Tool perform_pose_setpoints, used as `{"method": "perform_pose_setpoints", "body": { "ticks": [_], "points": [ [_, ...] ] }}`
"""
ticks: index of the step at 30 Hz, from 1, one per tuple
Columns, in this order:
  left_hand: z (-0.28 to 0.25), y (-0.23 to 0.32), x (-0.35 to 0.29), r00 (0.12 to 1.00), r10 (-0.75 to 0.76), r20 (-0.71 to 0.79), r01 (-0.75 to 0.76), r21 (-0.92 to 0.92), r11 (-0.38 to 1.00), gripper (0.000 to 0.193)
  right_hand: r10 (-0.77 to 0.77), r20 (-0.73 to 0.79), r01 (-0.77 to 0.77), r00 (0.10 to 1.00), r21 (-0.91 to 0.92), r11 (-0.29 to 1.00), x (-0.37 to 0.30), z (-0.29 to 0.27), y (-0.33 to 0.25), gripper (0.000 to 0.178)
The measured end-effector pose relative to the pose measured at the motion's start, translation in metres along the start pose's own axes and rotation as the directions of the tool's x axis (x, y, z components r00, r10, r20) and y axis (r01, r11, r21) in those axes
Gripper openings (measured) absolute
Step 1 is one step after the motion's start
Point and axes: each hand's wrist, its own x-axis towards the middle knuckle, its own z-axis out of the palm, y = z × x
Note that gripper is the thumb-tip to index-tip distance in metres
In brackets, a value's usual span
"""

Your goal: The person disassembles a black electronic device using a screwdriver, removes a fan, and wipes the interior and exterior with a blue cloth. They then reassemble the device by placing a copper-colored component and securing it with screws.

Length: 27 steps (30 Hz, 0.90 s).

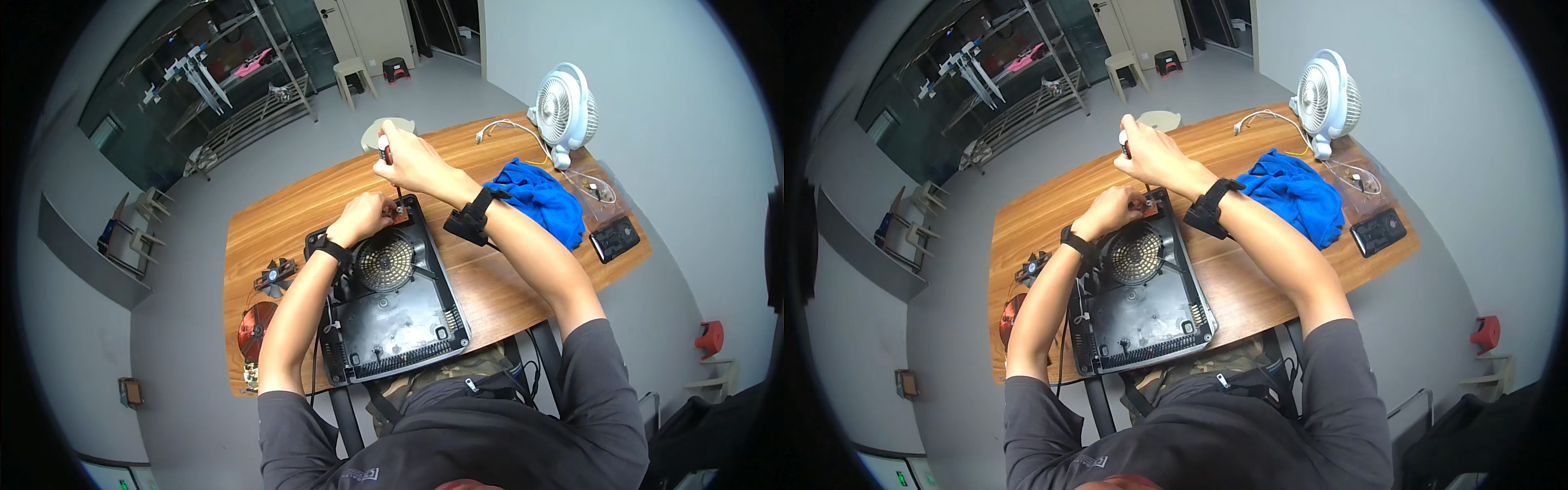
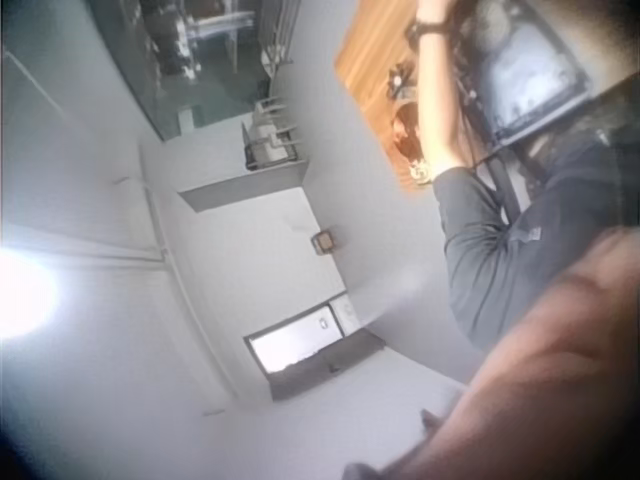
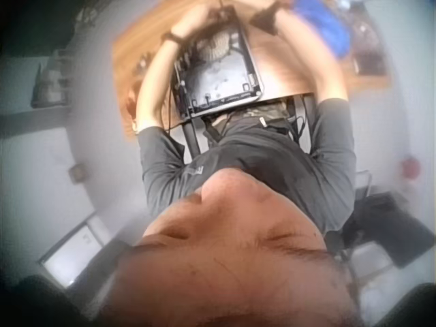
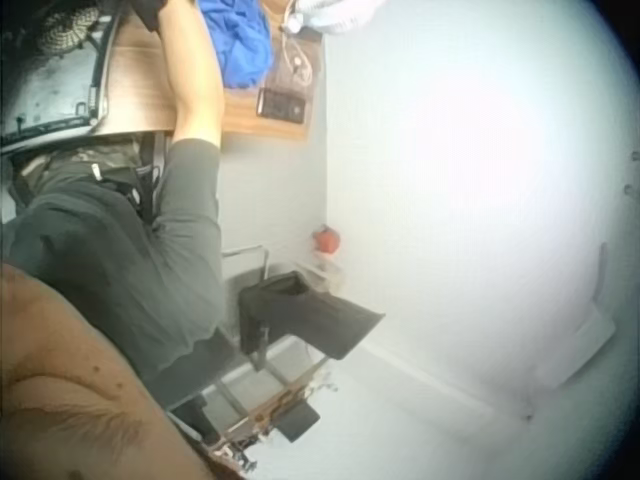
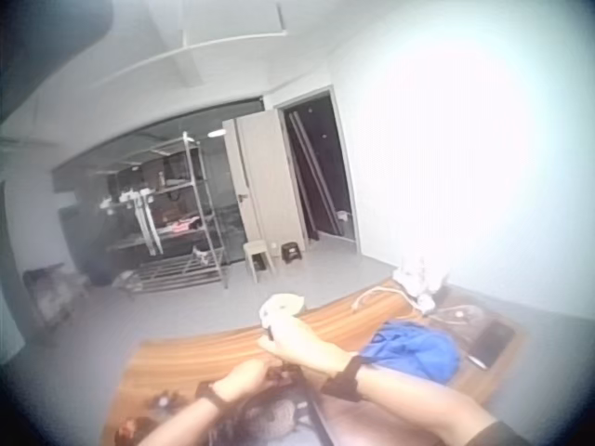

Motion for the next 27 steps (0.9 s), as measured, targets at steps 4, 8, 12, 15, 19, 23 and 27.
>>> {"method": "perform_pose_setpoints", "body": {
  "ticks": [4,8,12,15,19,23,27],
  "points": [
    [-0.005,0.004,0.002,0.999,-0.03,0.043,0.029,0.028,0.999,0.031,-0.015,-0.036,0.015,0.999,0.009,1.0,-0.001,0.0,0.005,0.038],
    [-0.011,0.012,0.006,0.996,-0.078,0.033,0.078,0.016,0.997,0.029,-0.052,-0.117,0.052,0.992,0.003,0.999,0.004,-0.002,0.009,0.04],
    [-0.014,0.023,0.01,0.994,-0.11,-0.009,0.11,0.037,0.993,0.024,-0.037,-0.135,0.037,0.99,0.002,0.999,0.006,-0.011,0.003,0.041],
    [-0.007,0.017,0.019,0.996,-0.081,-0.042,0.081,0.008,0.997,0.02,-0.01,-0.129,0.011,0.992,0.009,1.0,0.003,-0.018,-0.002,0.041],
    [0.001,0.017,0.031,0.996,-0.082,-0.045,0.084,0.045,0.996,0.018,0.0,-0.122,-0.001,0.993,-0.011,1.0,-0.003,-0.023,0.007,0.04],
    [0.004,0.021,0.038,0.991,-0.125,-0.051,0.129,0.078,0.989,0.019,-0.005,-0.131,0.001,0.991,-0.029,1.0,-0.009,-0.029,0.012,0.039],
    [0.004,0.032,0.04,0.985,-0.168,-0.033,0.171,0.15,0.974,0.019,0.04,-0.118,-0.044,0.992,-0.03,0.999,-0.011,-0.032,0.013,0.041]
  ]
}}
